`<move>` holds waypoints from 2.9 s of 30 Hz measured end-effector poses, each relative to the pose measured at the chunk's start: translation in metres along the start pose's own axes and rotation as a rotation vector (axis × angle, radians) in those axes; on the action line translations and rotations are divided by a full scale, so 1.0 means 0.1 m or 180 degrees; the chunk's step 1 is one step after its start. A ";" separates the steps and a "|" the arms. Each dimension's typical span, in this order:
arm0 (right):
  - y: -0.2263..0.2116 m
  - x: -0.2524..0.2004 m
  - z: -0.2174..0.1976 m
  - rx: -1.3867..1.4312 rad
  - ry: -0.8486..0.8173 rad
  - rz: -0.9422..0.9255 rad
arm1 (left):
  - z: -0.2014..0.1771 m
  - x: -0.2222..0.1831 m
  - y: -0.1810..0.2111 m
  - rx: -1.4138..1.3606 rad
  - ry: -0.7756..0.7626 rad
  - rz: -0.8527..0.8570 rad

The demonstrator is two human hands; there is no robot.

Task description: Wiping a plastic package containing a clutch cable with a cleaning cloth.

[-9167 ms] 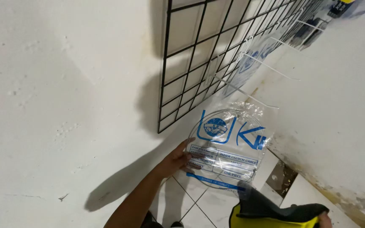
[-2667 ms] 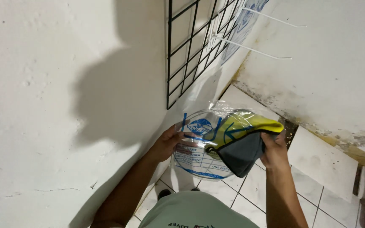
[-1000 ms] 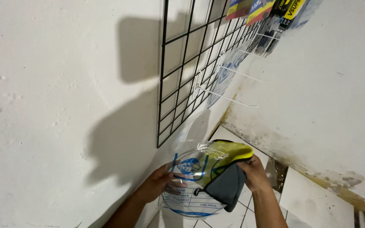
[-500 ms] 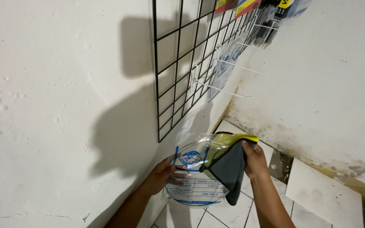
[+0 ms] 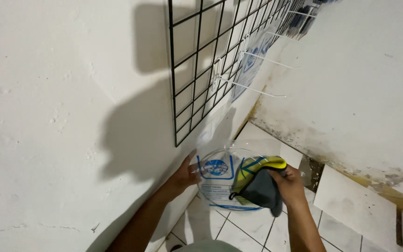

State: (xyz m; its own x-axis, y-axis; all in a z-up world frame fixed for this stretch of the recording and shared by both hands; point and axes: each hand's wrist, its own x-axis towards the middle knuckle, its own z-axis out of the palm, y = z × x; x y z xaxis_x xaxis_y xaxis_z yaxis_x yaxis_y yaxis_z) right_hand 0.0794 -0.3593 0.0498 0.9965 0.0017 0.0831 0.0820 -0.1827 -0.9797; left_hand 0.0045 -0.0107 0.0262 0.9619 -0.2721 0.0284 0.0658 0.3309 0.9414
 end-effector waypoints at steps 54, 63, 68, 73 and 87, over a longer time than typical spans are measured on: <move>0.24 -0.10 -0.24 -0.1012 -0.1359 -0.0927 | 0.58 -0.17 0.93 0.2953 0.0648 0.1279; -0.36 -0.19 0.25 -0.1206 -0.2069 -0.1027 | 0.55 -0.17 0.59 0.4296 -0.0387 0.0020; -0.14 0.00 0.03 -0.0779 -0.2118 -0.1045 | 0.49 -0.22 0.85 0.3240 0.0122 -0.0200; 0.44 0.15 -0.31 -0.0210 -0.1851 -0.0703 | 0.45 -0.21 0.85 0.2564 0.0287 -0.0141; 0.60 0.05 -0.16 0.0211 -0.1508 -0.0852 | 0.46 -0.17 0.80 0.2139 -0.0027 0.0228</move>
State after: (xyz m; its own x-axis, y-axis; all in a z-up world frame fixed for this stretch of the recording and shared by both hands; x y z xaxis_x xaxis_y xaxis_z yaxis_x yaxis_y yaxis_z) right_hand 0.0892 -0.3860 -0.0058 0.8365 0.4850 0.2549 0.3189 -0.0528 -0.9463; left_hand -0.0188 -0.0211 0.1169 0.9554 -0.2783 0.0986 -0.1802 -0.2849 0.9415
